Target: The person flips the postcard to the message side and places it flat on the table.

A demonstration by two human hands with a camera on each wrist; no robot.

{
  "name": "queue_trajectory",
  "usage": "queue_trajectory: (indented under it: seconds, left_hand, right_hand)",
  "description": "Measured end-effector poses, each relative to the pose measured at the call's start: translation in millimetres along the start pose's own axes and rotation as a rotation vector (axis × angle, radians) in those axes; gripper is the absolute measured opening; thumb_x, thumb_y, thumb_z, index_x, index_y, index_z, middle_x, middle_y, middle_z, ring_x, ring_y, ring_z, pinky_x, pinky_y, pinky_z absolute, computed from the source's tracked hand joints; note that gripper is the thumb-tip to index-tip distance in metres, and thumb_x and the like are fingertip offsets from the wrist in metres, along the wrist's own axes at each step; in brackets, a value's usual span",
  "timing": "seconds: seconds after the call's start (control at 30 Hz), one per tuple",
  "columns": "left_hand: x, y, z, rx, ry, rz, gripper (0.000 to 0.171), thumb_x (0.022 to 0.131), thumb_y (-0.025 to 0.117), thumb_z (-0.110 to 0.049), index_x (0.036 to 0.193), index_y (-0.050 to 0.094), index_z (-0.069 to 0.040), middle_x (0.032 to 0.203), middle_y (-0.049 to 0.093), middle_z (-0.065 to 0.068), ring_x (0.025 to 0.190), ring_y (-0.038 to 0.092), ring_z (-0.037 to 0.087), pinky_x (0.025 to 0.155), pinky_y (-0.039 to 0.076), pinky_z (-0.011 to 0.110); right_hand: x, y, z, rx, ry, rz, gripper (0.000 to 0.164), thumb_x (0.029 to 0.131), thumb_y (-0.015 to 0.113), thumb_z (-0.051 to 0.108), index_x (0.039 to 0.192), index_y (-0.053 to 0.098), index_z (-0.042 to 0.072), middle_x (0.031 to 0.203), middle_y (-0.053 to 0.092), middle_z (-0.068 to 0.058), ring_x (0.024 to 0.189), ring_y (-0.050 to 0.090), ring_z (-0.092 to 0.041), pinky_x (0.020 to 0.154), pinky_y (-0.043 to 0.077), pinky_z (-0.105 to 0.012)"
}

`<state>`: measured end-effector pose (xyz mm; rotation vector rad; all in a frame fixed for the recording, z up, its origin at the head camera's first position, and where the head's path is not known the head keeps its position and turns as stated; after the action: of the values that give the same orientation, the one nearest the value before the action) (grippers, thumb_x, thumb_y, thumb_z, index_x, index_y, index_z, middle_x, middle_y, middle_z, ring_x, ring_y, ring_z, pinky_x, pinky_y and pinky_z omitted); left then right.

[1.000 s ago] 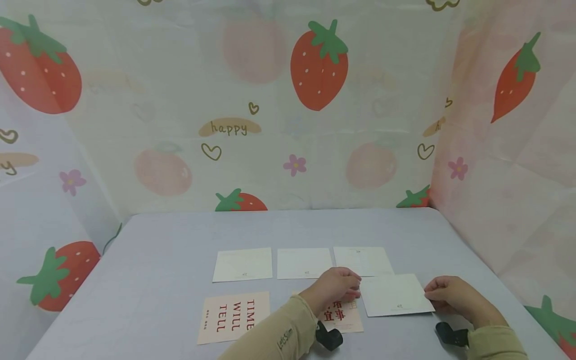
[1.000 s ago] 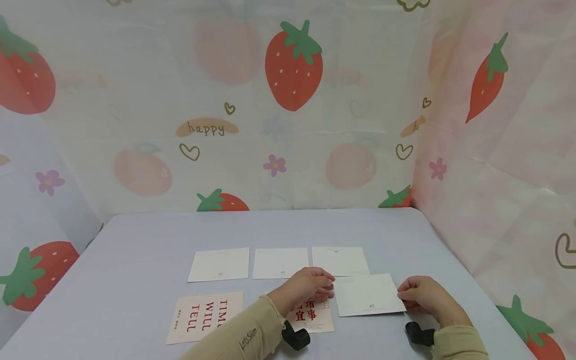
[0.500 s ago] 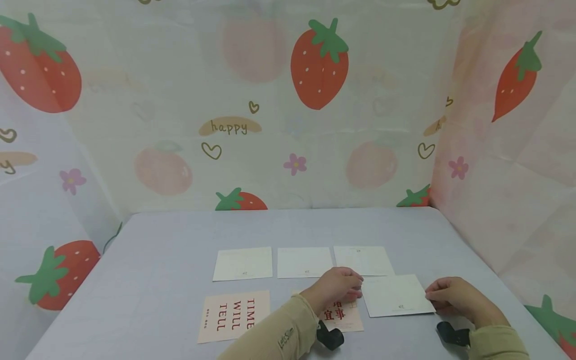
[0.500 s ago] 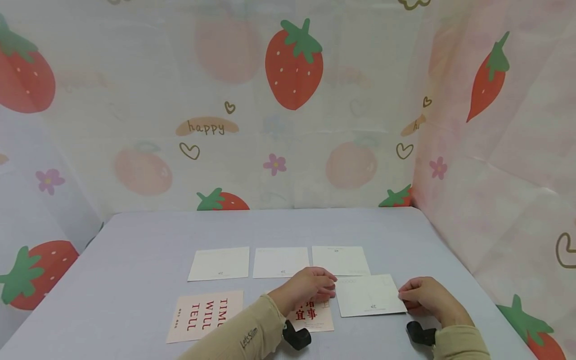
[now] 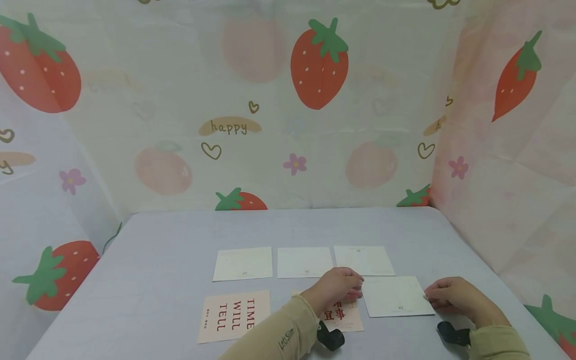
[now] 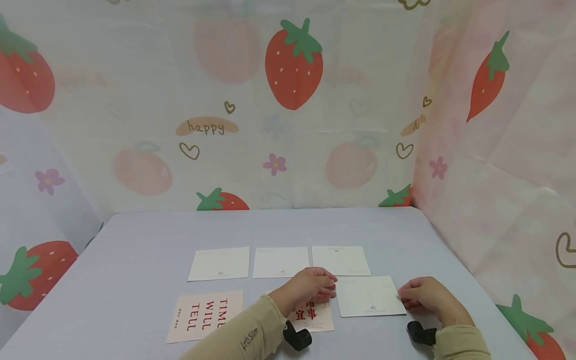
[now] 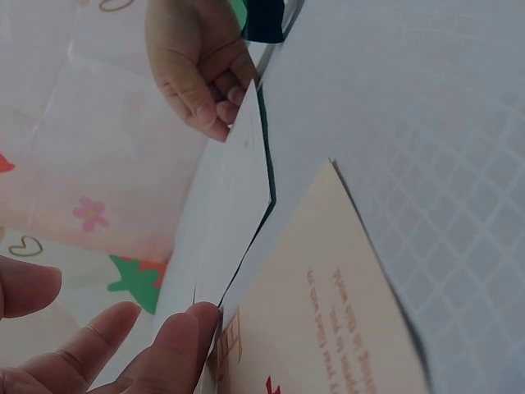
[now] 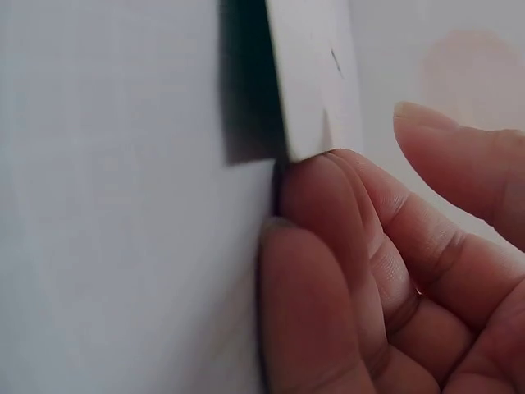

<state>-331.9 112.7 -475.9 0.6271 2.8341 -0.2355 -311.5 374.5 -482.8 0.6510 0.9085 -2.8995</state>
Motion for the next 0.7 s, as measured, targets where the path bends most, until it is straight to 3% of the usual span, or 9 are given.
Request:
queue_trajectory:
  seconds: [0.43,0.7]
  left_hand:
    - [-1.8,-1.5,-0.6,-0.009,0.006,-0.004,0.019,0.088,0.056,-0.019,0.096,0.066,-0.005,0.092,0.065,0.005,0.080,0.064,0.017,0.072,0.054,0.030]
    - [-5.3,-14.8,-4.4,0.027,0.006,-0.014,0.019,0.088,0.057,-0.021,0.096,0.067,-0.008,0.084,0.066,0.005,0.078,0.064,0.017,0.072,0.053,0.031]
  right_hand:
    - [-2,0,4,0.021,-0.012,-0.012,0.021,0.085,0.061,0.014,0.094,0.063,-0.005,0.076,0.063,-0.004,0.069,0.061,-0.015,0.065,0.053,-0.031]
    - [-3,-7,9,-0.008,-0.011,-0.011,0.029,0.087,0.060,0.023,0.097,0.061,-0.004,0.078,0.062,-0.003,0.071,0.058,-0.015,0.065,0.051,-0.030]
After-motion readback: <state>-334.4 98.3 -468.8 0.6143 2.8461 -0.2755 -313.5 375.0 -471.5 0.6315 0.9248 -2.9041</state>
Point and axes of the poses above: each hand's wrist, its own x-axis towards the middle knuckle, its own y-axis out of the palm, z = x × y, the point moved 9 cm from there along x, towards the middle knuckle
